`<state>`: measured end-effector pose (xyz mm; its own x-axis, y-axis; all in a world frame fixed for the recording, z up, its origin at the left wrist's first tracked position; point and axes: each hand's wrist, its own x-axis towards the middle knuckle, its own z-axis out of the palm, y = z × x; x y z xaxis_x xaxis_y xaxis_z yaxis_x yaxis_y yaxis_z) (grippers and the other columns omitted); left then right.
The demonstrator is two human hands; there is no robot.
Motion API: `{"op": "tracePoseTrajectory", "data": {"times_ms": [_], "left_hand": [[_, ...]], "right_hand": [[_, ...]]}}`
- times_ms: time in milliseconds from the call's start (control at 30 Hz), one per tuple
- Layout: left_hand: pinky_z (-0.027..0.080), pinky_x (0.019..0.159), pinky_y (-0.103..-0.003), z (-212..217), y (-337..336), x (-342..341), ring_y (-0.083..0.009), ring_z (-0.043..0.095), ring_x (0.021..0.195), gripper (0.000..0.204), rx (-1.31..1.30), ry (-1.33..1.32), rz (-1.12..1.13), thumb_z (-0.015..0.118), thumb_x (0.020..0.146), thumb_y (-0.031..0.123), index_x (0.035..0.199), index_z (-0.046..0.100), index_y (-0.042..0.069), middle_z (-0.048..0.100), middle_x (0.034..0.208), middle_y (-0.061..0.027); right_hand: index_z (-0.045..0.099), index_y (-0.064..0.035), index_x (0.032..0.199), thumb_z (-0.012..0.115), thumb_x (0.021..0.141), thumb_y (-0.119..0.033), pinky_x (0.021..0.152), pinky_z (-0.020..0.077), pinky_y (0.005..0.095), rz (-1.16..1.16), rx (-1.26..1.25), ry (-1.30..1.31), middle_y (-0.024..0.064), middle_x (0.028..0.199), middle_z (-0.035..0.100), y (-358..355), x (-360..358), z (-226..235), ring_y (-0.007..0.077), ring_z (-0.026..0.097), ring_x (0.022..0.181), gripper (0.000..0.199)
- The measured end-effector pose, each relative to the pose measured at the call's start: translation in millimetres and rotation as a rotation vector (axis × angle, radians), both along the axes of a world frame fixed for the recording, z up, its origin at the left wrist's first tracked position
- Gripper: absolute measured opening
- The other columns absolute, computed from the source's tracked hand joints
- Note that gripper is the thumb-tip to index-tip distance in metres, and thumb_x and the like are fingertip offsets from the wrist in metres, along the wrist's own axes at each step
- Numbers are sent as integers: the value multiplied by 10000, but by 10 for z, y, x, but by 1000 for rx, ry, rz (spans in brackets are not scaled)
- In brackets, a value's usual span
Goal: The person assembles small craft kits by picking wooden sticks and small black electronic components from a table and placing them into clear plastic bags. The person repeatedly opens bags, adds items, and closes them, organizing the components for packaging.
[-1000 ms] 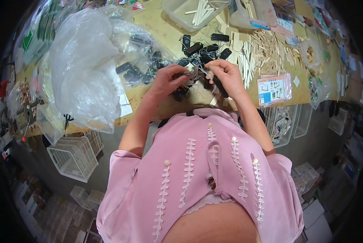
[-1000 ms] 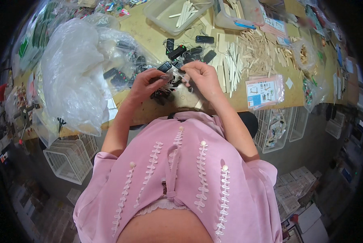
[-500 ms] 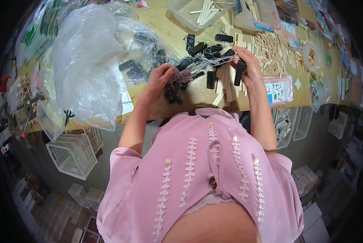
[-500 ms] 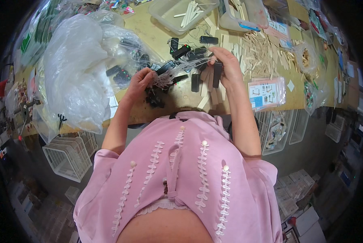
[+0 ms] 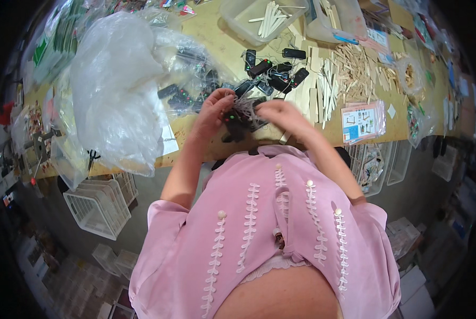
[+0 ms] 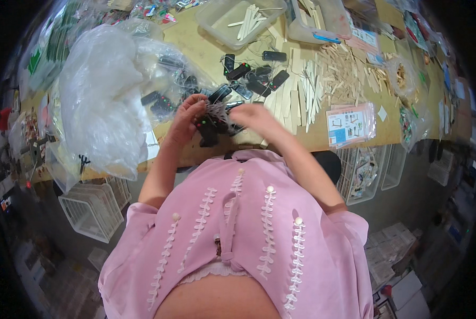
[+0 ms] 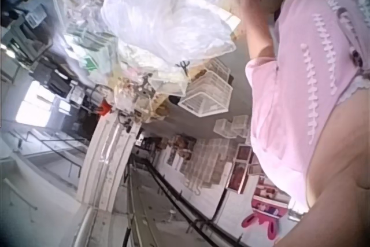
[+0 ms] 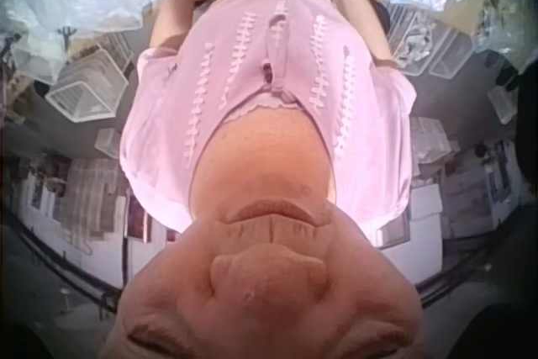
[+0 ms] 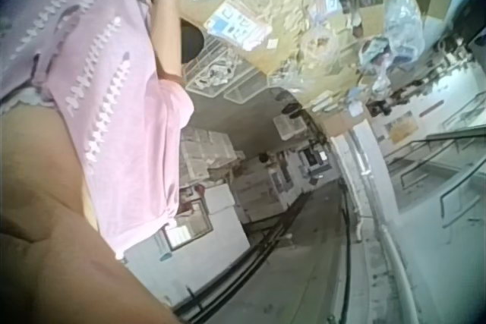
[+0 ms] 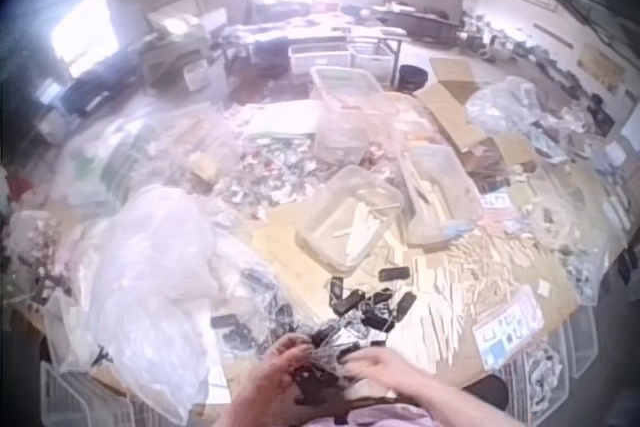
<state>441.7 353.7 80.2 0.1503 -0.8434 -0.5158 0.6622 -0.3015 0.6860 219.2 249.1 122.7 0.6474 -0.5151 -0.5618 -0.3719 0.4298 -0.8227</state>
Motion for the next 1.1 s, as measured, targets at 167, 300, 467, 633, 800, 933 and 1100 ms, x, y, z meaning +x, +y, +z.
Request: {"op": "tracePoseTrajectory", "data": {"times_ms": [167, 300, 467, 633, 800, 933, 1100], "left_hand": [[476, 690, -216, 246, 133, -15, -62, 604, 819, 370, -79, 80, -243, 678, 939, 138, 1289, 592, 56, 643, 986, 5], [468, 664, -234, 132, 264, -29, -79, 602, 807, 424, -202, -597, -452, 703, 900, 75, 1305, 579, 49, 654, 994, -9], [375, 548, -261, 388, 290, -1, -54, 462, 598, 286, -77, -1022, -538, 748, 842, 74, 1118, 680, 45, 511, 632, 44], [380, 543, -265, 411, 236, -28, -59, 459, 588, 229, -126, -972, -474, 744, 843, 62, 1065, 691, 40, 529, 635, 16], [449, 598, -276, 19, 377, 271, -92, 544, 641, 137, -173, -1095, -515, 753, 865, 86, 964, 682, 22, 630, 721, -33], [392, 507, -223, -69, 485, 501, -70, 513, 539, 226, 151, -744, -297, 613, 1025, 277, 928, 653, 77, 675, 723, -35], [382, 518, -220, 88, 468, 403, -53, 443, 520, 243, 69, -414, -290, 526, 1043, 293, 1084, 656, 92, 695, 757, -35]], "right_hand": [[612, -42, 1309, 749, 912, -157, 664, 484, 261, -27, 159, -29, 28, 953, 706, 119, 152, -198, 83, 607, 764, 436], [753, -37, 1016, 776, 891, -164, 697, 506, 246, 115, 94, -106, 8, 886, 713, 28, 84, 119, 62, 621, 811, 180], [766, -44, 957, 768, 828, -190, 708, 537, 282, 42, -172, -148, 56, 827, 750, 114, 20, 144, 112, 680, 764, 195], [760, -71, 948, 757, 875, -128, 690, 524, 265, -149, -154, -240, 15, 815, 727, 46, -53, 437, 94, 658, 748, 92], [715, -94, 1053, 728, 911, -81, 618, 483, 253, -471, 310, -539, -15, 863, 694, -327, -237, 263, 81, 592, 683, 143], [681, -61, 1113, 656, 985, -141, 518, 389, 216, -687, 148, -713, -44, 723, 579, -540, -378, 814, 41, 465, 555, 153], [749, -25, 1033, 617, 1024, -293, 684, 509, 206, -31, 28, -6, 49, 915, 769, -503, -190, 290, 73, 667, 752, 299]]}}
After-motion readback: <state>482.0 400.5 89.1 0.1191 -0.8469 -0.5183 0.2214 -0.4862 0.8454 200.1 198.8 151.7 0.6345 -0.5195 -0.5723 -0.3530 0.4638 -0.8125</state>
